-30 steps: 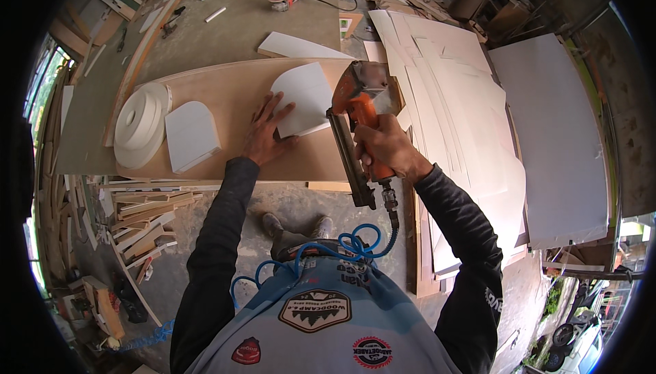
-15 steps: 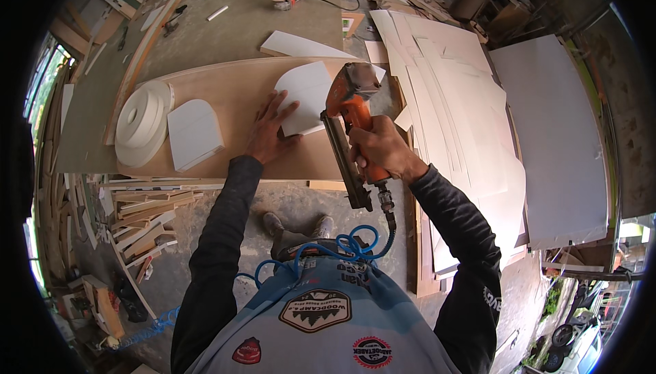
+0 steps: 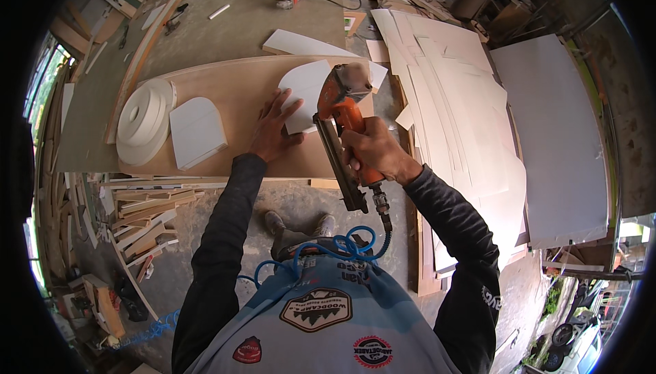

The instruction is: The person uses a pneumatic nail gun to attach white panels and a circular wooden component to a large wooden board. The person handles the panels, positions them on the board, and fires the nail gun to secure them.

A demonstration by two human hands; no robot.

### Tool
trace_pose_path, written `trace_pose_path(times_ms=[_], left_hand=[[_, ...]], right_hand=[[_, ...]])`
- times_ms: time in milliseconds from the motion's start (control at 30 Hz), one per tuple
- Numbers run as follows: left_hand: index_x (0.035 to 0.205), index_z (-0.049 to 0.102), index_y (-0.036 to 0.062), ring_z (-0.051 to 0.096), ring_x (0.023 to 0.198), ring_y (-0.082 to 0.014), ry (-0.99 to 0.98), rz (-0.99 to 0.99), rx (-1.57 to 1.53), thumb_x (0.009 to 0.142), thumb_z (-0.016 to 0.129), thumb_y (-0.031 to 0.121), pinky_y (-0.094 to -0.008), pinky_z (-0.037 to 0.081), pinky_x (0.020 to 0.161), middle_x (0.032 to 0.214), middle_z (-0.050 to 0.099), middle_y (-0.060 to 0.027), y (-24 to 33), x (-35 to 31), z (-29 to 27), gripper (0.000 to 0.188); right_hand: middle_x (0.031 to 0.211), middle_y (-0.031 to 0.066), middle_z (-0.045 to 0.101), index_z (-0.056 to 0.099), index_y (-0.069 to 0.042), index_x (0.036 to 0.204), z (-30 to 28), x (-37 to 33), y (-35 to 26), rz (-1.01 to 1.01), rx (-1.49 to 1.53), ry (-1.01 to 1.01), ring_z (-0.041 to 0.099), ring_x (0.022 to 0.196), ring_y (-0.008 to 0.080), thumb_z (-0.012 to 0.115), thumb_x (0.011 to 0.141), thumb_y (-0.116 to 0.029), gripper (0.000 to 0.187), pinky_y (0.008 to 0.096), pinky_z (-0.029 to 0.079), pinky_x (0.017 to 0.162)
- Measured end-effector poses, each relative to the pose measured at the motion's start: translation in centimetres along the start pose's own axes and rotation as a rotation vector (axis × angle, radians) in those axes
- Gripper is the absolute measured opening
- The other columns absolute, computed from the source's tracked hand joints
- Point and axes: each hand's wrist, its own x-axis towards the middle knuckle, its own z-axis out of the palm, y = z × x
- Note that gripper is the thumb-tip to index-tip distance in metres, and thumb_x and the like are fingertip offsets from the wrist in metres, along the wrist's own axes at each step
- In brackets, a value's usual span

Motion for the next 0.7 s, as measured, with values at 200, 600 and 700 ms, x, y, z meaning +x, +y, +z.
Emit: trace_pose_path(times_ms=[200,600,700], left_hand=[[0.144,0.053,0.0229,0.025,0.150,-0.0376,0.021,0.021,-0.001,0.071,0.080,0.043,-0.0533,0.031,0.115,0.157,0.036,-0.0155,0.0,0.1,-0.1,0.080],[0.145,0.051,0.0231,0.026,0.149,-0.0381,0.046,0.043,-0.004,0.069,0.080,0.043,-0.0531,0.031,0.115,0.156,0.037,-0.0163,-0.6,0.0,0.1,0.083],[0.145,0.051,0.0240,0.027,0.148,-0.0387,0.011,0.026,-0.008,0.069,0.080,0.040,-0.0531,0.031,0.115,0.157,0.036,-0.0169,-0.2,-0.1,-0.2,0.083]], right_hand=[[0.064,0.0104,0.064,0.061,0.006,0.085,0.8,0.0,-0.1,0.005,0.020,-0.013,0.057,0.048,0.0125,0.055,0.092,-0.010,0.018,0.0300,0.049,0.045],[0.065,0.0111,0.065,0.059,0.007,0.091,1.7,0.2,-0.2,-0.044,0.008,-0.037,0.057,0.048,0.0122,0.055,0.092,-0.009,0.016,0.0289,0.047,0.046],[0.065,0.0113,0.064,0.059,0.006,0.089,1.6,-0.1,0.0,-0.039,0.010,0.000,0.057,0.048,0.0124,0.055,0.093,-0.011,0.018,0.0294,0.048,0.045]])
